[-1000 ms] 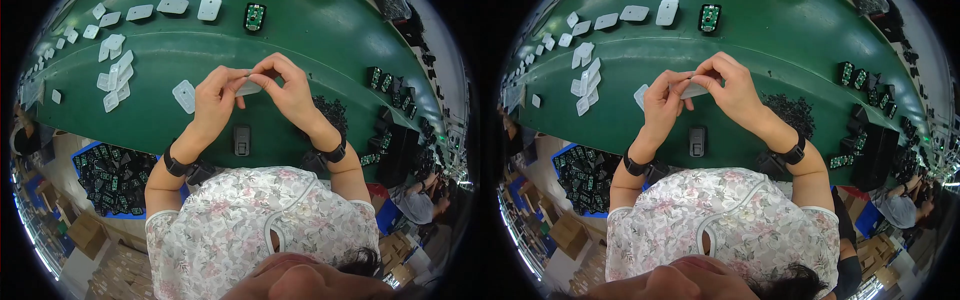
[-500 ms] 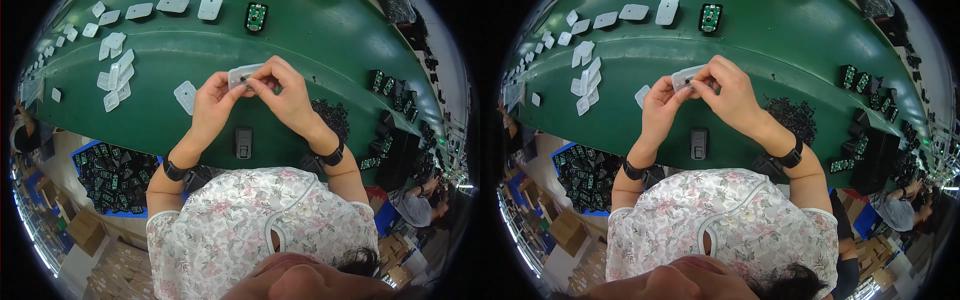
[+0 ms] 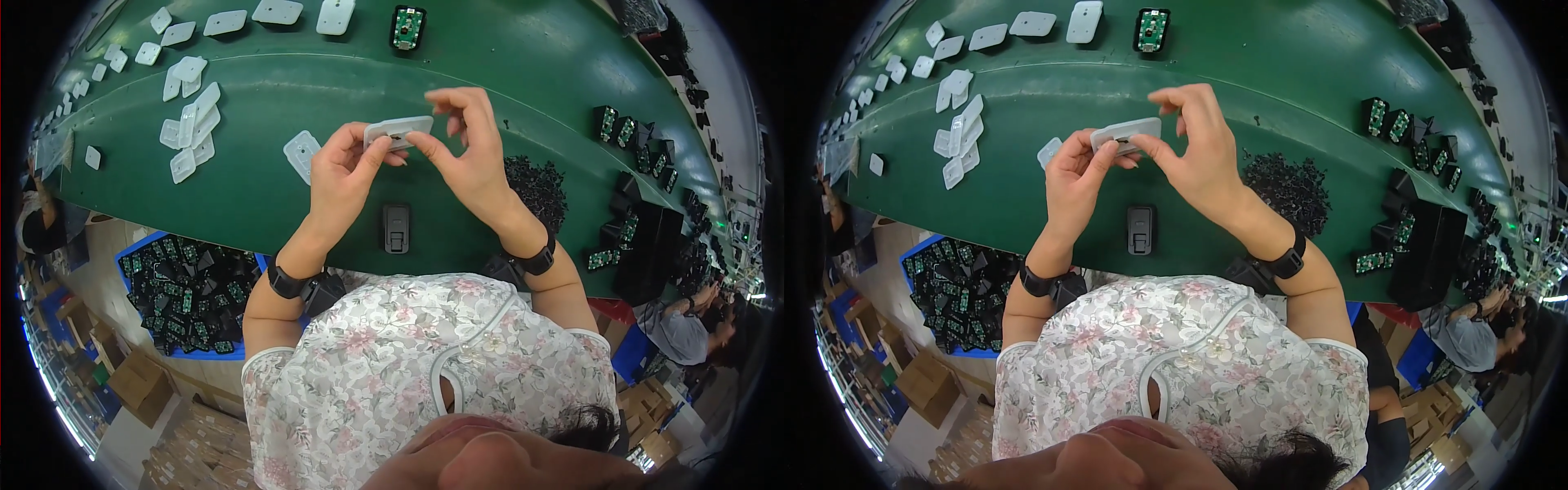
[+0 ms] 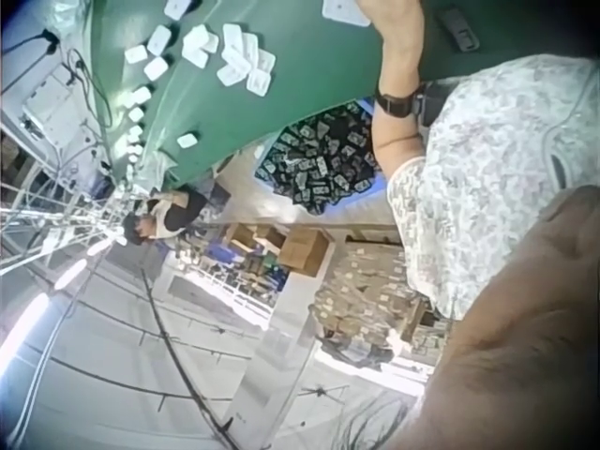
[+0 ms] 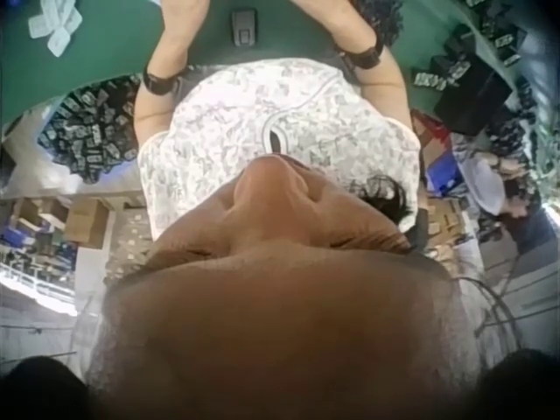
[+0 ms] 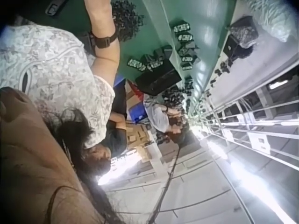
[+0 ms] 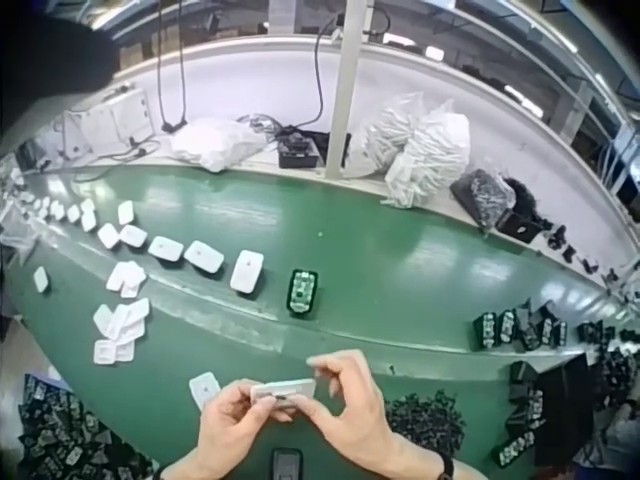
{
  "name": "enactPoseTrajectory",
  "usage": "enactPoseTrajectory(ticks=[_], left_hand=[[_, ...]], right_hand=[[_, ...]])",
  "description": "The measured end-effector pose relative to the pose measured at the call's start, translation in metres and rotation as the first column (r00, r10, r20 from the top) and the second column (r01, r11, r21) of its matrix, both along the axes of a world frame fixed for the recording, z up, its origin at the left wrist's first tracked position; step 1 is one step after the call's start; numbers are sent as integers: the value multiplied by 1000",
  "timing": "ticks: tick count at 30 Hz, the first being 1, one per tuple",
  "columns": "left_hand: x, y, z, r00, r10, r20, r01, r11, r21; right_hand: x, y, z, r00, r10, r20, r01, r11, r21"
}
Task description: The person assembles electronic devices by picking up a white plastic cover and a small black screw, inserting the screw into the cover, and then pressing the cover onto a black plastic housing. The completed units are then placed onto the green assembly line surface.
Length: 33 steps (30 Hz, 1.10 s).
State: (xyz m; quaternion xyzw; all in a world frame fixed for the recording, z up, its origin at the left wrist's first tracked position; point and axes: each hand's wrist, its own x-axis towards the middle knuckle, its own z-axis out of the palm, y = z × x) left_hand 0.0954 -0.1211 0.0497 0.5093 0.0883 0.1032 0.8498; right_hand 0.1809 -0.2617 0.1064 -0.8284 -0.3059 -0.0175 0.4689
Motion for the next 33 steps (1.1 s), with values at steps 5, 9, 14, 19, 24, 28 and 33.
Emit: enactPoseTrajectory(ticks=[5, 9, 14, 19, 24, 28, 33], left_hand=[[2, -2, 0, 998, -54, -12, 54, 997, 51], [1, 0, -6, 996, -71, -55, 77, 991, 111], [1, 3, -8, 985, -149, -89, 160, 979, 123], [17, 17, -15, 986, -77, -145, 93, 990, 107], [38, 54, -38, 970, -19, -242, 140, 858, 495], [53, 48, -33, 986, 59, -159, 124, 383, 915], [43, 31, -20, 993, 113, -29, 19, 89, 996]], right_hand=[[7, -10, -10, 979, 179, -100, -187, 979, -85], [8, -8, -22, 937, 178, -301, -195, 980, -27], [16, -8, -31, 820, 170, -546, -216, 976, -20], [34, -3, -30, 832, 209, -514, -277, 959, -58], [105, 46, -37, 964, -36, 263, 119, 944, -308], [146, 99, -60, 989, 13, 145, 90, 730, -677], [166, 113, -73, 999, -1, -47, -28, 788, -616]])
